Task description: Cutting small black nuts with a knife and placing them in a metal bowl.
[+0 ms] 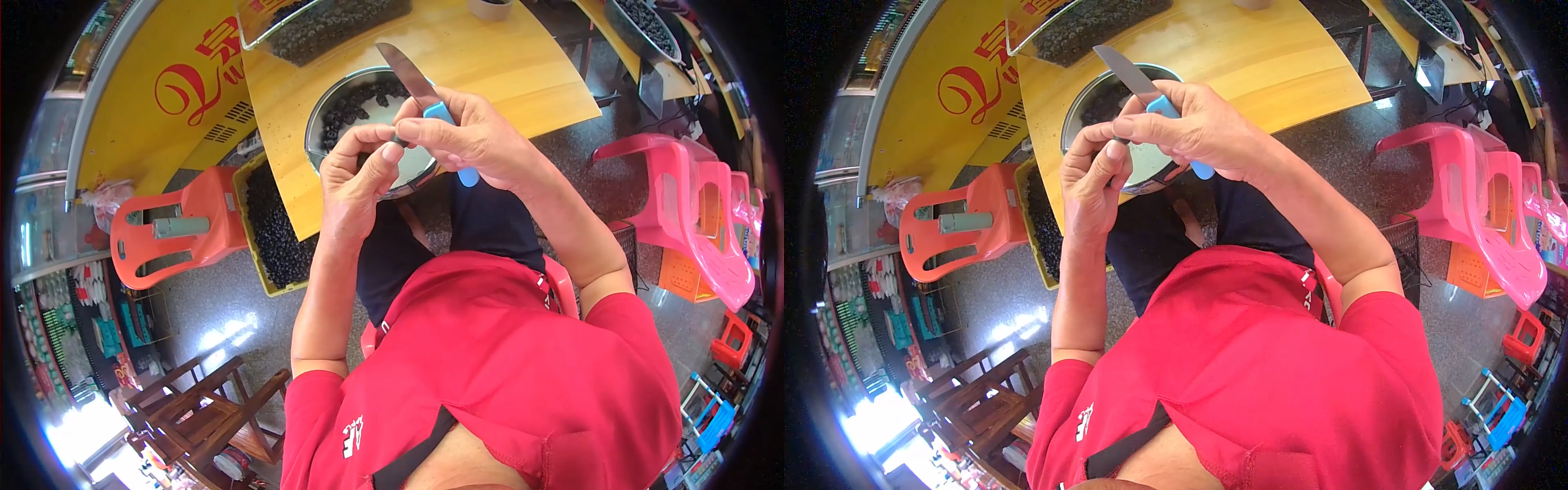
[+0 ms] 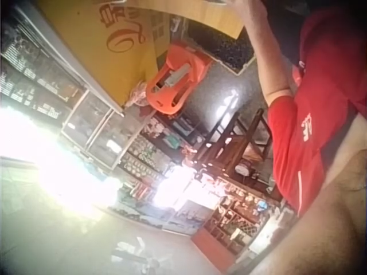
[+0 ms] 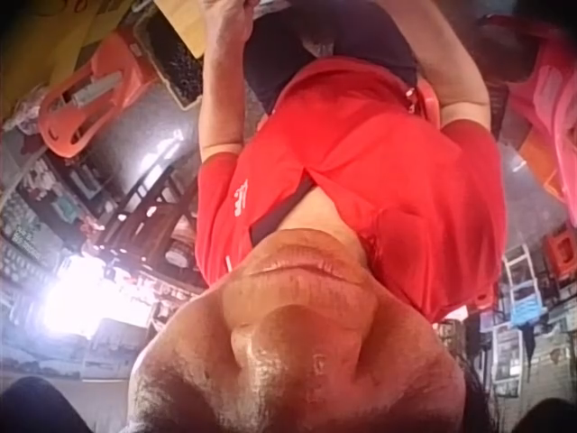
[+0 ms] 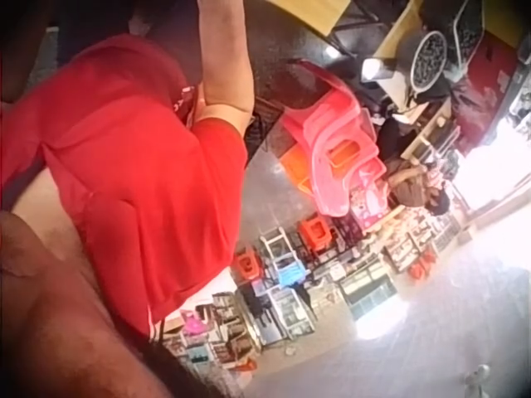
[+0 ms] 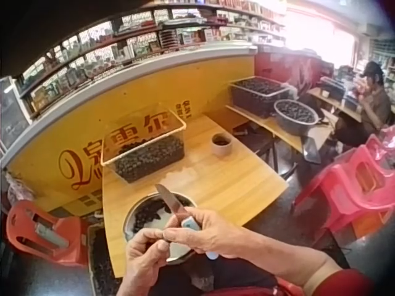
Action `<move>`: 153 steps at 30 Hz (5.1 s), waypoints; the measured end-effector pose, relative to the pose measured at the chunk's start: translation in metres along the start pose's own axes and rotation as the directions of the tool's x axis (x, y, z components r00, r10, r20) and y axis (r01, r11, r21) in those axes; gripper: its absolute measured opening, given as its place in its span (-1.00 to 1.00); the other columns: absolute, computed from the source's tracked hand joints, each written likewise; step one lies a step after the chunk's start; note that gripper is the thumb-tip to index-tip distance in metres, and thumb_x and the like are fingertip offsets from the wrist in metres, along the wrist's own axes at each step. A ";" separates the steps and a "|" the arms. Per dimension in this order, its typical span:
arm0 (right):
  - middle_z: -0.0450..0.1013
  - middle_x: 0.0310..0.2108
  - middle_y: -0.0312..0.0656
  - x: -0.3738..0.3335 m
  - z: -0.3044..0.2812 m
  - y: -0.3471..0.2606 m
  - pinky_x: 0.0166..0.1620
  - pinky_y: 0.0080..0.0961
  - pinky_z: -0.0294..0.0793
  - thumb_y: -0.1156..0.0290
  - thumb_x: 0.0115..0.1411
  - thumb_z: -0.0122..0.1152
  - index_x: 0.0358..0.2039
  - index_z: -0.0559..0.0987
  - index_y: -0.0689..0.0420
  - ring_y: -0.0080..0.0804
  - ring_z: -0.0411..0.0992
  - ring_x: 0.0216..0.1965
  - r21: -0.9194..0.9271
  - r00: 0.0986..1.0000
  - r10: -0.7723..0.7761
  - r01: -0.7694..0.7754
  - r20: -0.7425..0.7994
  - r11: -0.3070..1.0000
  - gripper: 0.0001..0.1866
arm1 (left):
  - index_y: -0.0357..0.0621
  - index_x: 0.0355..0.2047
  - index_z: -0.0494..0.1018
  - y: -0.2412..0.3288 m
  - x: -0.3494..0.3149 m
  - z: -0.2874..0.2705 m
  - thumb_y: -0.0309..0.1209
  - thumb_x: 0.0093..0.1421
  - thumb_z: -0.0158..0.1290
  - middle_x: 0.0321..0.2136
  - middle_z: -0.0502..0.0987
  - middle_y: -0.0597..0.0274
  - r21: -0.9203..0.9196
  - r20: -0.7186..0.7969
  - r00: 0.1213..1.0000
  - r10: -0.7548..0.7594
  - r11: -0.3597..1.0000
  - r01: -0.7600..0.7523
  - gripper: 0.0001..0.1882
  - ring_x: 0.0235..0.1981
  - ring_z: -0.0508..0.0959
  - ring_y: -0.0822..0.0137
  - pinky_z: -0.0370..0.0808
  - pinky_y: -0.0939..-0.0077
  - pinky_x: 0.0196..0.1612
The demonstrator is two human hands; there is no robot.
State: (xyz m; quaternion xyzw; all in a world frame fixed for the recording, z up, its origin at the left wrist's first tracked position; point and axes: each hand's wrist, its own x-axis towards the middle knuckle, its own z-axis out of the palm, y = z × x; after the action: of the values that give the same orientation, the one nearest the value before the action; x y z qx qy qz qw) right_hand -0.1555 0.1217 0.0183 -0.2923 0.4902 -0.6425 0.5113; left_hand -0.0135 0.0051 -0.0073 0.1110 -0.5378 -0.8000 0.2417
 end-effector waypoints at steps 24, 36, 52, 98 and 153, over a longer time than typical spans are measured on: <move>0.44 -0.44 -0.12 -0.008 0.011 0.007 -0.45 -0.40 0.42 0.53 0.13 0.20 -0.32 0.51 0.22 -0.13 0.45 -0.50 -0.863 0.701 -0.653 0.485 0.287 0.141 -0.90 | -0.23 -0.18 0.43 0.005 -0.008 -0.006 -0.44 0.21 0.13 -0.50 0.42 0.42 0.021 -0.065 0.995 0.073 0.997 -0.071 -0.80 -0.60 0.26 0.66 0.17 0.77 -0.54; 0.45 -0.47 -0.10 -0.004 0.012 0.022 -0.45 -0.32 0.43 0.53 0.12 0.19 -0.32 0.50 0.23 -0.11 0.46 -0.48 -0.919 0.723 -0.658 0.376 0.211 0.119 -0.89 | -0.24 -0.18 0.40 -0.002 -0.008 -0.007 -0.46 0.24 0.09 -0.49 0.41 0.39 -0.093 -0.095 0.983 0.159 0.981 -0.167 -0.82 -0.60 0.25 0.64 0.17 0.76 -0.55; 0.40 -0.50 -0.39 0.003 0.038 0.004 -0.49 -0.74 0.24 0.21 0.33 0.05 -0.26 0.54 0.18 -0.74 0.28 -0.53 -0.401 0.960 -0.279 0.266 0.026 0.876 -0.72 | -0.20 -0.14 0.45 0.005 -0.020 -0.007 -0.49 0.23 0.11 -0.43 0.46 0.41 0.117 -0.189 0.952 0.242 0.968 -0.222 -0.80 -0.46 0.35 0.66 0.26 0.80 -0.41; 0.38 -0.52 -0.39 -0.031 -0.057 0.013 -0.60 -0.82 0.09 0.26 0.31 0.09 -0.30 0.54 0.21 -0.80 0.15 -0.66 -0.134 0.943 -0.032 -0.013 -0.331 0.991 -0.75 | -0.28 -0.32 0.53 -0.037 0.089 -0.012 -0.26 0.07 0.06 -0.35 0.56 -0.16 0.889 0.393 0.894 -0.216 0.337 -0.310 -0.69 -0.24 0.56 -0.09 0.48 0.11 -0.16; 0.42 -0.54 -0.45 0.016 0.000 0.017 -0.59 -0.75 0.14 0.26 0.18 0.30 -0.29 0.54 0.13 -0.79 0.22 -0.63 -0.056 0.999 0.032 -0.034 -0.035 0.998 -0.78 | -0.31 -0.18 0.45 -0.002 -0.001 -0.014 -0.53 0.20 0.10 -0.36 0.50 0.24 0.193 -0.052 0.997 0.050 0.980 -0.039 -0.81 -0.43 0.49 0.51 0.42 0.65 -0.35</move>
State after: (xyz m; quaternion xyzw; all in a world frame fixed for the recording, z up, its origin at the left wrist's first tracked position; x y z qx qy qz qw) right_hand -0.1542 0.1065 0.0008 -0.2879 0.5215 -0.6247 0.5049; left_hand -0.0073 -0.0051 -0.0145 0.1444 -0.6078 -0.7354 0.2626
